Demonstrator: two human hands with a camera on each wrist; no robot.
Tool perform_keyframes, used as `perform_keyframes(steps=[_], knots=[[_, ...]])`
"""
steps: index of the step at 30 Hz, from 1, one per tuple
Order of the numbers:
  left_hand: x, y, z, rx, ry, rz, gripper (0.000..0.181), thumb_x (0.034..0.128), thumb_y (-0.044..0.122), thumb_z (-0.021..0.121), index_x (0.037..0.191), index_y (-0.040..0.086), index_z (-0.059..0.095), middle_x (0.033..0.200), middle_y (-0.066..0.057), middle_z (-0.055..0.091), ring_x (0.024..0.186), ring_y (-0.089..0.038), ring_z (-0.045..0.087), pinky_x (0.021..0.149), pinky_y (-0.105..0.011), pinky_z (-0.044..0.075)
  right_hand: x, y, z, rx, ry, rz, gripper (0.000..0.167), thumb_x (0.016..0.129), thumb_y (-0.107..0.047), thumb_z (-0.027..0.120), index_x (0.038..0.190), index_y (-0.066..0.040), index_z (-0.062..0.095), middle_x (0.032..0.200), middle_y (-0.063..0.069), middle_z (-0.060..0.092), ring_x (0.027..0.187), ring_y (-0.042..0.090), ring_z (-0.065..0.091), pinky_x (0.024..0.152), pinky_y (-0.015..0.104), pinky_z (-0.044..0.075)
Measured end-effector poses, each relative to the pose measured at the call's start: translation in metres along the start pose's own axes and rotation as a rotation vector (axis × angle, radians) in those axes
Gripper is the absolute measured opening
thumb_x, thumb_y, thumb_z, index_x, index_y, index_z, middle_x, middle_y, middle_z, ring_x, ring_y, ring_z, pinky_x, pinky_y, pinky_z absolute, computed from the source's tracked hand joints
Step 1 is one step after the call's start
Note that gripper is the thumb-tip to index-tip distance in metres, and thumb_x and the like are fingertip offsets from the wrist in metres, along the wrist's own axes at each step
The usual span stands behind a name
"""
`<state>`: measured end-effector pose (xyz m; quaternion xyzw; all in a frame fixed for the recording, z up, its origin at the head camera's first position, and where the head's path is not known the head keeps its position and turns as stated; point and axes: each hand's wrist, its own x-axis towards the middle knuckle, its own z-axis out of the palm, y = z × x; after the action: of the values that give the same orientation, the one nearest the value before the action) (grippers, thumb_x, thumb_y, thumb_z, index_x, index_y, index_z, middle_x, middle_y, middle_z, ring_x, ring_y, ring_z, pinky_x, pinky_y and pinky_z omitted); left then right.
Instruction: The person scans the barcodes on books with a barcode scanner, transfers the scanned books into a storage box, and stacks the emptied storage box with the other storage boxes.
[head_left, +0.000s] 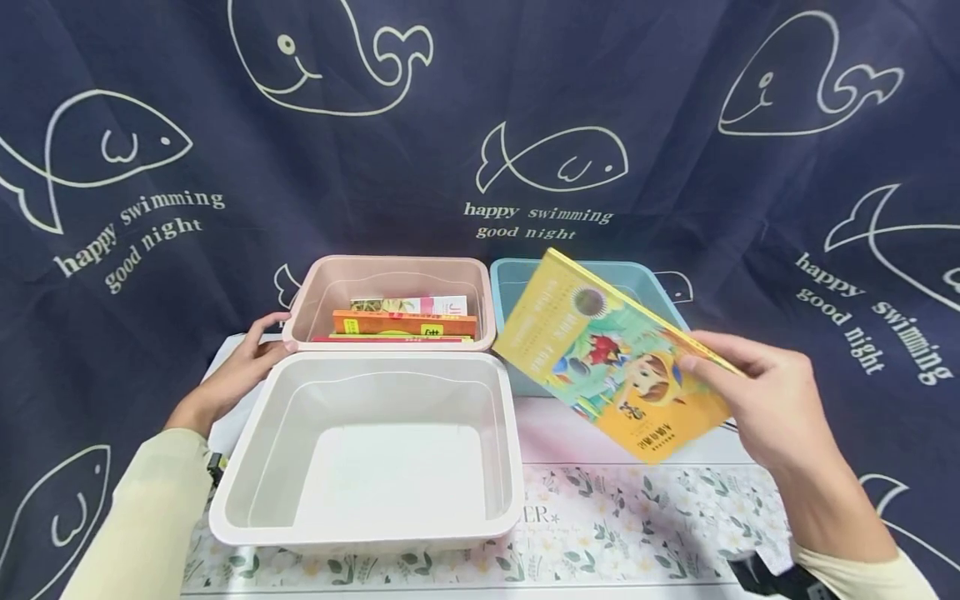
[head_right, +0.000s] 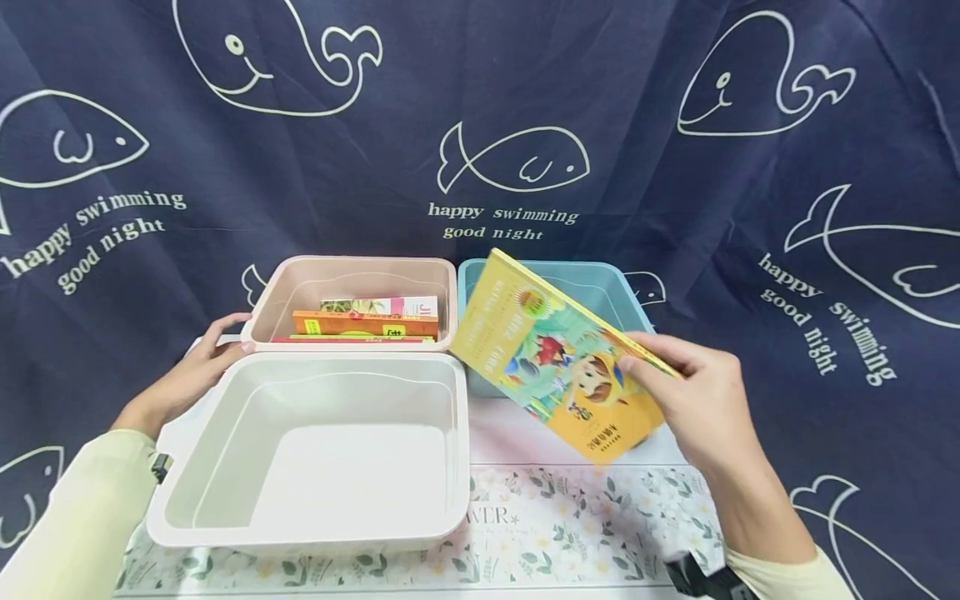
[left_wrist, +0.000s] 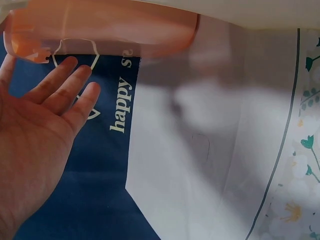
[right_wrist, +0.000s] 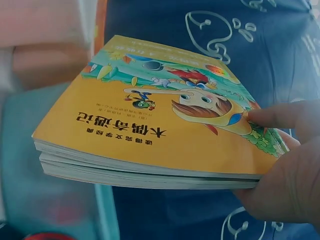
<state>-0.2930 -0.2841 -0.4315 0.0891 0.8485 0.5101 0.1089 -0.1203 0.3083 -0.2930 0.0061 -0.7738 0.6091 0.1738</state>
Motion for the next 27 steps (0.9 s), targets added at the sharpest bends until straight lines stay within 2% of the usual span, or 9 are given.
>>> perform_keyframes(steps=[5,10,13,18,22,27], knots=[[0.000,-0.001,0.002,-0.003,-0.005,0.005,0.073,0.1080,0.044,0.051,0.163,0.023,0.008,0.154,-0.033,0.045,0.101,0.013,0.059,0.088,-0.023,0.051,-0.022,0.024,-0.022,-0.025,0.065,0.070,0.026,0.088,0.002,0.079,0.110,-0.011,0.081,0.083,-0.011,0.080,0.067,0.008,0.075,0.060,0.021,0.059],[0.000,-0.001,0.001,0.001,-0.003,0.007,0.073,0.1083,0.043,0.051,0.163,0.022,0.008,0.153,-0.033,0.046,0.101,0.013,0.059,0.086,-0.022,0.051,-0.043,0.048,-0.033,-0.038,0.138,0.161,0.026,0.089,0.000,0.079,0.106,-0.018,0.082,0.083,-0.014,0.079,0.067,0.005,0.073,0.058,0.021,0.058],[0.000,0.000,-0.001,0.006,-0.004,0.006,0.073,0.1084,0.043,0.051,0.163,0.022,0.007,0.154,-0.033,0.045,0.100,0.013,0.059,0.085,-0.022,0.051,-0.054,0.062,-0.035,-0.028,0.165,0.226,0.025,0.089,-0.001,0.079,0.104,-0.021,0.083,0.081,-0.014,0.079,0.066,0.006,0.073,0.056,0.024,0.058],[0.000,0.001,-0.002,0.014,-0.003,0.000,0.073,0.1081,0.045,0.050,0.163,0.023,0.008,0.155,-0.033,0.044,0.100,0.014,0.058,0.085,-0.021,0.050,-0.069,0.083,-0.036,-0.112,0.170,0.354,0.022,0.090,-0.012,0.081,0.109,-0.022,0.082,0.084,-0.017,0.077,0.071,0.006,0.073,0.058,0.027,0.060],[0.000,0.002,-0.002,0.014,-0.001,-0.002,0.073,0.1076,0.046,0.051,0.163,0.023,0.009,0.154,-0.032,0.046,0.100,0.014,0.059,0.085,-0.020,0.050,-0.077,0.097,-0.035,-0.170,0.193,0.418,0.020,0.090,-0.016,0.082,0.108,-0.025,0.081,0.085,-0.022,0.075,0.074,0.002,0.071,0.060,0.025,0.059],[-0.001,0.003,-0.002,0.026,0.003,-0.005,0.075,0.1070,0.048,0.052,0.163,0.023,0.009,0.154,-0.032,0.046,0.100,0.014,0.058,0.086,-0.019,0.049,-0.084,0.109,-0.034,-0.131,0.245,0.454,0.022,0.089,-0.011,0.082,0.100,-0.031,0.081,0.084,-0.026,0.073,0.076,-0.004,0.069,0.061,0.021,0.058]])
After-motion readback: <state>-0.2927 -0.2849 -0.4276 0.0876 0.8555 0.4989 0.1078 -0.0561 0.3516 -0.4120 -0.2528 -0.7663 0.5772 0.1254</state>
